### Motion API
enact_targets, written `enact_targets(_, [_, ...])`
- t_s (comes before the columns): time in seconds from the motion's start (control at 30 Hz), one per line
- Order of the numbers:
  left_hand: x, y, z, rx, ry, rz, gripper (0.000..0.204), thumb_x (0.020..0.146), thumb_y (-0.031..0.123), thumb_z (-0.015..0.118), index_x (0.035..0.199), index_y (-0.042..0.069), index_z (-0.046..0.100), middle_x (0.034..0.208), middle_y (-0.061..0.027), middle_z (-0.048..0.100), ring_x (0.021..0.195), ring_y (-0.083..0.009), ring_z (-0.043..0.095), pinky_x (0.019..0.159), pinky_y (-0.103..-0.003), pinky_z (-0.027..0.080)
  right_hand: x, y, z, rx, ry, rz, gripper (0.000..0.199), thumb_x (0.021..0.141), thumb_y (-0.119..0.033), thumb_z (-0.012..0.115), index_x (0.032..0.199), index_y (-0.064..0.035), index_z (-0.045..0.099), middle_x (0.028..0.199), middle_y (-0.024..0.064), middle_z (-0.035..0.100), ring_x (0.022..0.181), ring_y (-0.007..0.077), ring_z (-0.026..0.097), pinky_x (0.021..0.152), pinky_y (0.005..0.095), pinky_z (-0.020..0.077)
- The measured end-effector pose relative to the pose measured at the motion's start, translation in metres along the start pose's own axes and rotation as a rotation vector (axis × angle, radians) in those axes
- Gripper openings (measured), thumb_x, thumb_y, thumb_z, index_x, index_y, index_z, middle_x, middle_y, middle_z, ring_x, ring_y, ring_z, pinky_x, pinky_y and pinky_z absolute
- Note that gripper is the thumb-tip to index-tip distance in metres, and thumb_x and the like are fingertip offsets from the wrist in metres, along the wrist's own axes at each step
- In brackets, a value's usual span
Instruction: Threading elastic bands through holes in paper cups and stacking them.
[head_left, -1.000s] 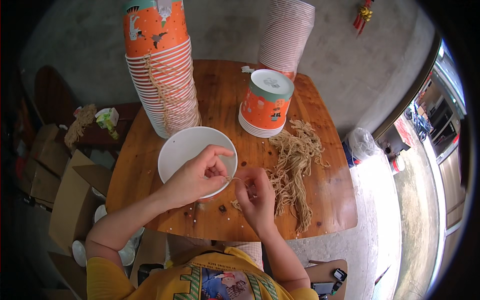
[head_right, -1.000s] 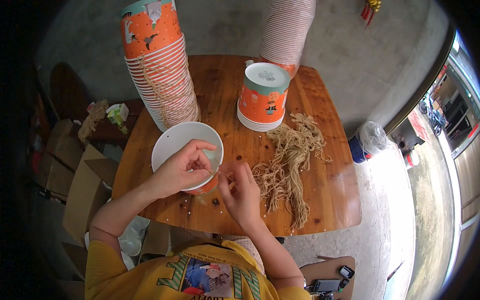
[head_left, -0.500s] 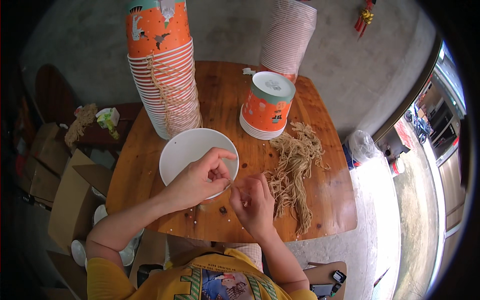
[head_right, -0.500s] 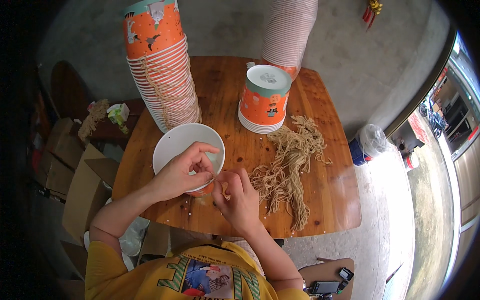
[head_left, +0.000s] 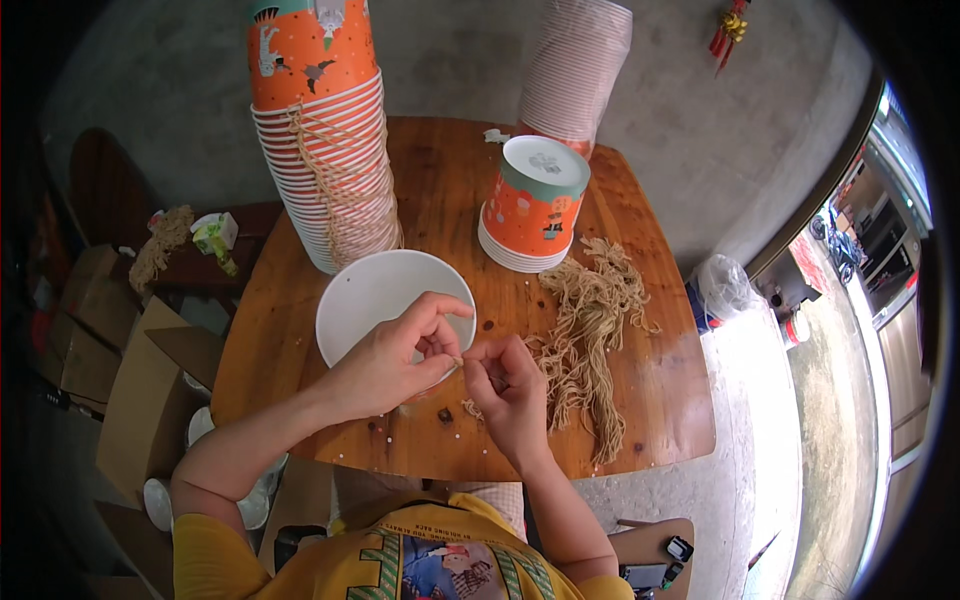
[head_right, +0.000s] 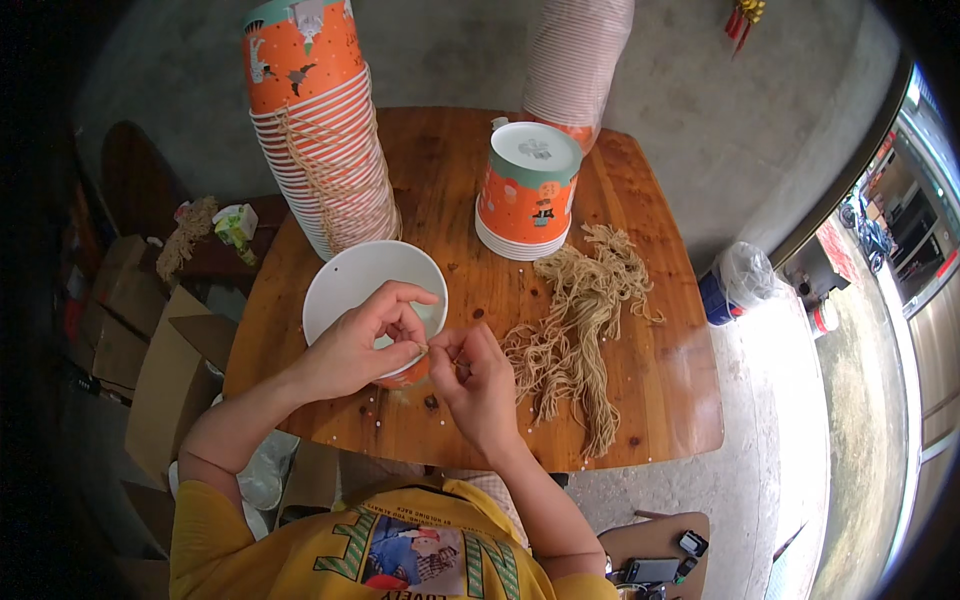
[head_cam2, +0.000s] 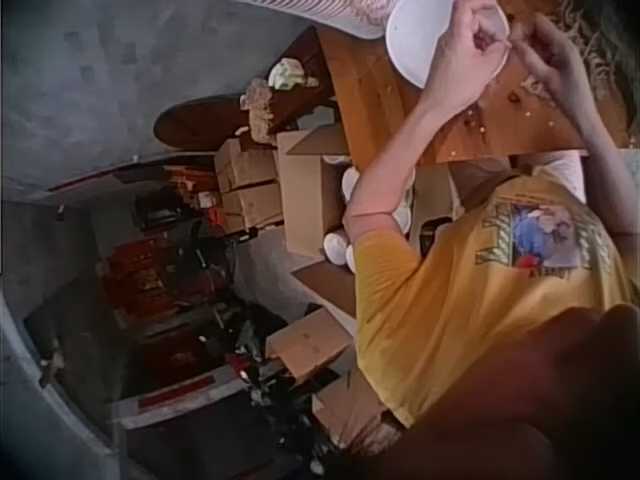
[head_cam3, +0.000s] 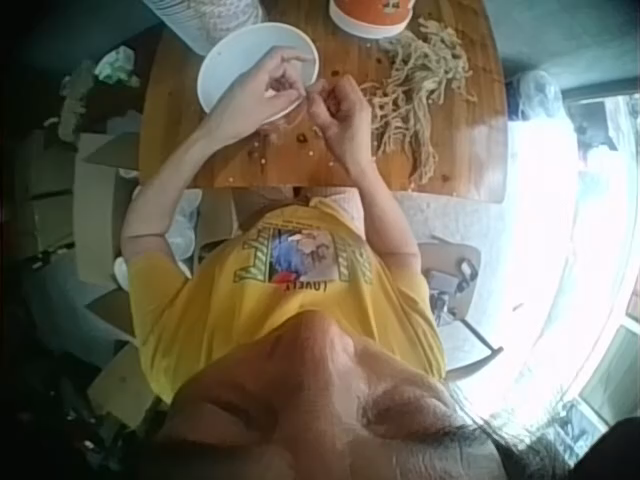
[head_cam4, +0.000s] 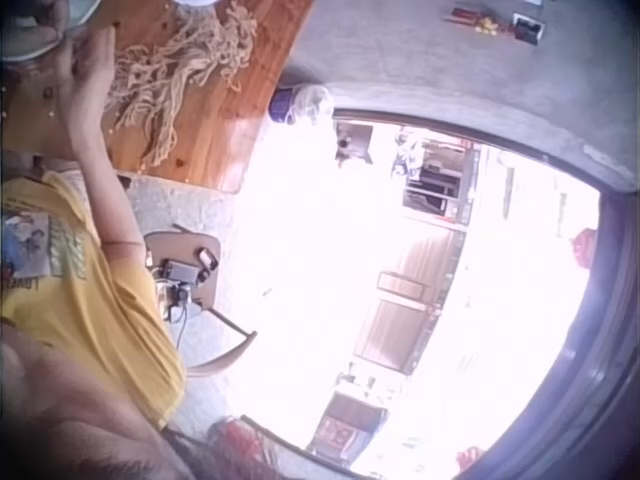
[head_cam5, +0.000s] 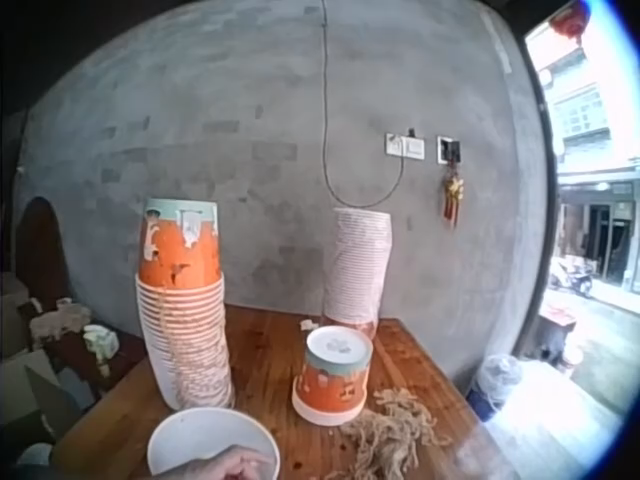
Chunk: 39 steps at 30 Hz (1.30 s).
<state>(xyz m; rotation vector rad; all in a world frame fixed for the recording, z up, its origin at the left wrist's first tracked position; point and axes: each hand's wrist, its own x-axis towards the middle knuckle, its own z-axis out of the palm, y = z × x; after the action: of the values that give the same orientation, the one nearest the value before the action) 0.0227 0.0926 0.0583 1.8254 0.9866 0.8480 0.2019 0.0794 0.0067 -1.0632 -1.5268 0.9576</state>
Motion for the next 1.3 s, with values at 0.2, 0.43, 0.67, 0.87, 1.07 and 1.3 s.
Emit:
enact_targets(0.2, [0.000,0.001,0.000,0.068,-0.010,0.066,0.046,0.089,-0.004,0.055,0.131,0.008,0.039,0.083,-0.0030,0.056,0.069,-0.0111,0.056,0.062,-0.028,0.048,0.003,0.009,0.006,0.120,0.022,-0.047,0.008,0.091,-0.006,0.063,0.091,-0.0009,0.057,0.082,0.0050,0.052,0.065,0.0125,0.050,0.060,0.0258,0.0426])
enact_targets(0.43, [0.000,0.005,-0.001,0.035,-0.013,-0.035,0.047,0.088,-0.004,0.059,0.132,0.005,0.042,0.084,-0.0009,0.056,0.077,-0.0093,0.055,0.071,-0.026,0.047,-0.004,0.011,0.006,0.030,0.067,-0.082,0.014,0.089,-0.006,0.065,0.098,-0.0031,0.055,0.086,0.0049,0.060,0.067,0.0128,0.060,0.057,0.0256,0.0481])
enact_targets(0.67, [0.001,0.007,-0.001,0.058,-0.009,-0.061,0.046,0.087,-0.004,0.059,0.130,0.005,0.045,0.083,-0.0006,0.056,0.076,-0.0097,0.055,0.072,-0.027,0.047,-0.007,-0.004,0.003,-0.317,0.085,-0.289,0.019,0.084,-0.003,0.070,0.097,-0.0041,0.056,0.085,0.0052,0.064,0.064,0.0139,0.063,0.052,0.0250,0.0481])
enact_targets(0.87, [0.003,-0.001,0.002,0.113,-0.015,0.027,0.046,0.088,-0.004,0.057,0.130,0.006,0.044,0.085,-0.0016,0.056,0.073,-0.0104,0.055,0.067,-0.027,0.047,-0.004,0.001,0.001,-0.378,0.084,-0.355,0.012,0.089,-0.003,0.063,0.098,-0.0022,0.055,0.084,0.0054,0.064,0.067,0.0144,0.065,0.056,0.0251,0.0507])
enact_targets(1.07, [0.003,0.002,0.002,0.109,-0.042,0.017,0.041,0.090,-0.002,0.057,0.128,0.006,0.044,0.086,-0.0016,0.054,0.074,-0.0103,0.054,0.067,-0.027,0.047,-0.004,0.011,0.003,-0.022,0.009,-0.134,0.011,0.092,-0.007,0.061,0.098,-0.0019,0.053,0.088,0.0081,0.063,0.069,0.0180,0.066,0.060,0.0286,0.0528])
enact_targets(1.3, [-0.001,0.002,-0.001,0.391,0.005,0.034,0.012,0.094,0.008,0.053,0.105,0.004,0.051,0.095,-0.0104,0.053,0.087,-0.0235,0.057,0.077,-0.035,0.047,-0.011,0.013,0.005,0.062,-0.009,-0.014,0.009,0.094,-0.007,0.060,0.098,-0.0010,0.054,0.088,0.0070,0.064,0.070,0.0149,0.065,0.062,0.0270,0.0520])
